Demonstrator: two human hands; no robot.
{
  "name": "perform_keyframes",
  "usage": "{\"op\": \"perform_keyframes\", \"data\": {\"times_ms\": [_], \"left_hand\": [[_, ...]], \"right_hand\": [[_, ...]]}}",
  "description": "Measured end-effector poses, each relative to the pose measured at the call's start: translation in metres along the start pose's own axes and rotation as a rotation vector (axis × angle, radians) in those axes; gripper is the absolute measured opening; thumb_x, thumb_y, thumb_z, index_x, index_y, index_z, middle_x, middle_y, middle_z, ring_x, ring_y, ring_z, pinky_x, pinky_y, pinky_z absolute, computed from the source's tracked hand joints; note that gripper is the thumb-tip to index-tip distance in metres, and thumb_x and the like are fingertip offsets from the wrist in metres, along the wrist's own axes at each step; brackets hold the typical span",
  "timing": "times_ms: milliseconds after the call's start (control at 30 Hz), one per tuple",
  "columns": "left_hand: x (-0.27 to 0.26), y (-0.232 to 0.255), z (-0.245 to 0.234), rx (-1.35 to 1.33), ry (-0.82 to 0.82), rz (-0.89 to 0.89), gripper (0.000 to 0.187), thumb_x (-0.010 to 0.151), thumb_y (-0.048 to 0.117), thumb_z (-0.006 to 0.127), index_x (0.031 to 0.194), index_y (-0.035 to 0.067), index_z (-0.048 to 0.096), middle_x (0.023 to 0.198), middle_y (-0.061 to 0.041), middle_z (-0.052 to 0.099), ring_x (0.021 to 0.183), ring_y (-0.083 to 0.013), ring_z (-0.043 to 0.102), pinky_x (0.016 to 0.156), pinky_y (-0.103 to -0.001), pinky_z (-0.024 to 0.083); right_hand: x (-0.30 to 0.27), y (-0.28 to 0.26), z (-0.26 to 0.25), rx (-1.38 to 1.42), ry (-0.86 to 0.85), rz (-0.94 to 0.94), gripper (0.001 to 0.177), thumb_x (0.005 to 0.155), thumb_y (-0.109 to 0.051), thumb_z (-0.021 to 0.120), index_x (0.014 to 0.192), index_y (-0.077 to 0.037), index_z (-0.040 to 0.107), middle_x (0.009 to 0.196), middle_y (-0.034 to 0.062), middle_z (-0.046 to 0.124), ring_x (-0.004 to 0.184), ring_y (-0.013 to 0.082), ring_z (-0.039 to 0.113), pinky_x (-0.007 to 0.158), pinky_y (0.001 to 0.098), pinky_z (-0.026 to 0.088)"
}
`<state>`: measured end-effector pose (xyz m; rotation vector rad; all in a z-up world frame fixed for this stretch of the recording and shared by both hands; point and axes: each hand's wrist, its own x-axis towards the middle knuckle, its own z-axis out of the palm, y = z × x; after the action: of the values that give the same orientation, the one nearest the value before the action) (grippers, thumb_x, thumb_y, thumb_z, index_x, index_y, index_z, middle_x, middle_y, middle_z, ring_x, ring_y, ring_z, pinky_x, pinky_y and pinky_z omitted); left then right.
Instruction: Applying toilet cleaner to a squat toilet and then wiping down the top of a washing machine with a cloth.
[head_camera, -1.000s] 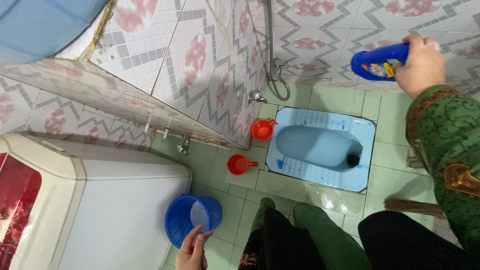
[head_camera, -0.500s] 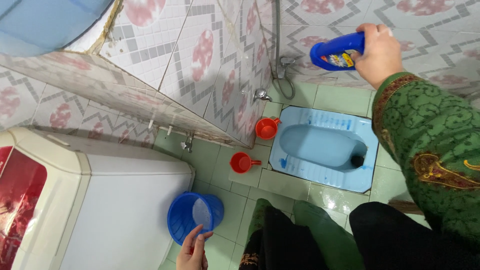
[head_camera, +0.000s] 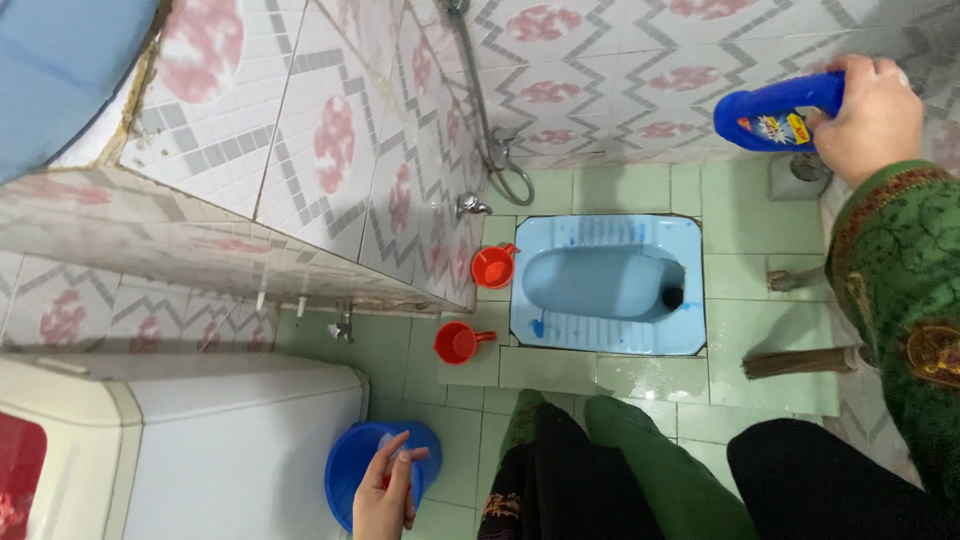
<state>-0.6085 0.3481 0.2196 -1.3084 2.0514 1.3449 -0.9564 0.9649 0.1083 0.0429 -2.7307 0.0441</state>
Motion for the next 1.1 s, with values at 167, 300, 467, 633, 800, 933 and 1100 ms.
{"op": "perform_keyframes", "data": {"times_ms": [167,300,467,633,800,933,1100], "left_hand": [[0.034,-0.021,-0.008,-0.037,-0.088,0.137,0.044,0.101,0.027,0.053,0.138,0.009,0.066,0.115,-0.013,0.084,0.039,-0.0161,0.041,0.035,-0.029,0.037],[0.036,-0.014,-0.016,-0.017,-0.122,0.192,0.043,0.1,0.026,0.054,0.138,0.009,0.066,0.112,-0.011,0.084,0.038,-0.0168,0.039,0.036,-0.031,0.037],[0.03,0.001,-0.023,0.028,-0.169,0.189,0.043,0.102,0.025,0.052,0.141,0.011,0.065,0.111,-0.006,0.083,0.042,-0.0159,0.038,0.038,-0.031,0.039],[0.04,0.001,-0.032,0.042,-0.221,0.261,0.047,0.098,0.033,0.054,0.138,0.013,0.067,0.114,-0.003,0.083,0.041,-0.0155,0.038,0.038,-0.03,0.037],[0.05,0.001,-0.041,0.128,-0.245,0.323,0.044,0.099,0.029,0.051,0.139,0.015,0.065,0.118,-0.002,0.083,0.04,-0.0129,0.042,0.039,-0.027,0.042],[0.068,-0.012,-0.052,0.116,-0.275,0.394,0.049,0.099,0.032,0.05,0.142,0.011,0.062,0.116,-0.003,0.083,0.038,-0.0122,0.043,0.039,-0.027,0.045],[0.067,-0.014,-0.065,0.071,-0.262,0.399,0.049,0.098,0.034,0.05,0.139,0.012,0.064,0.116,-0.004,0.083,0.04,-0.0129,0.044,0.039,-0.028,0.045]], "right_hand": [[-0.046,0.019,-0.025,-0.037,-0.055,0.09,0.062,0.094,-0.024,0.085,0.149,-0.003,0.065,0.124,0.0252,0.067,0.107,0.0408,0.067,0.081,0.0515,0.06],[-0.085,0.013,-0.056,-0.041,-0.046,0.166,0.059,0.094,-0.023,0.086,0.148,-0.006,0.068,0.12,0.0254,0.068,0.102,0.0419,0.069,0.082,0.0513,0.059],[-0.138,0.008,-0.079,-0.13,-0.024,0.136,0.061,0.09,-0.025,0.084,0.147,-0.008,0.07,0.122,0.0196,0.071,0.109,0.0375,0.069,0.084,0.0484,0.057],[-0.182,-0.036,-0.121,-0.063,-0.089,0.175,0.057,0.09,-0.021,0.08,0.145,-0.006,0.067,0.122,0.021,0.07,0.109,0.0394,0.066,0.088,0.0496,0.055],[-0.203,-0.106,-0.17,0.122,-0.221,0.355,0.057,0.095,-0.023,0.078,0.145,-0.003,0.061,0.13,0.0274,0.065,0.112,0.044,0.064,0.09,0.0565,0.054],[-0.215,-0.129,-0.166,0.103,-0.2,0.314,0.061,0.09,-0.024,0.079,0.145,-0.006,0.062,0.128,0.0243,0.065,0.114,0.0422,0.063,0.088,0.0545,0.053],[-0.201,-0.182,-0.183,0.239,-0.238,0.293,0.057,0.091,-0.02,0.076,0.144,-0.007,0.06,0.131,0.0221,0.065,0.115,0.0411,0.062,0.093,0.0567,0.05]]}}
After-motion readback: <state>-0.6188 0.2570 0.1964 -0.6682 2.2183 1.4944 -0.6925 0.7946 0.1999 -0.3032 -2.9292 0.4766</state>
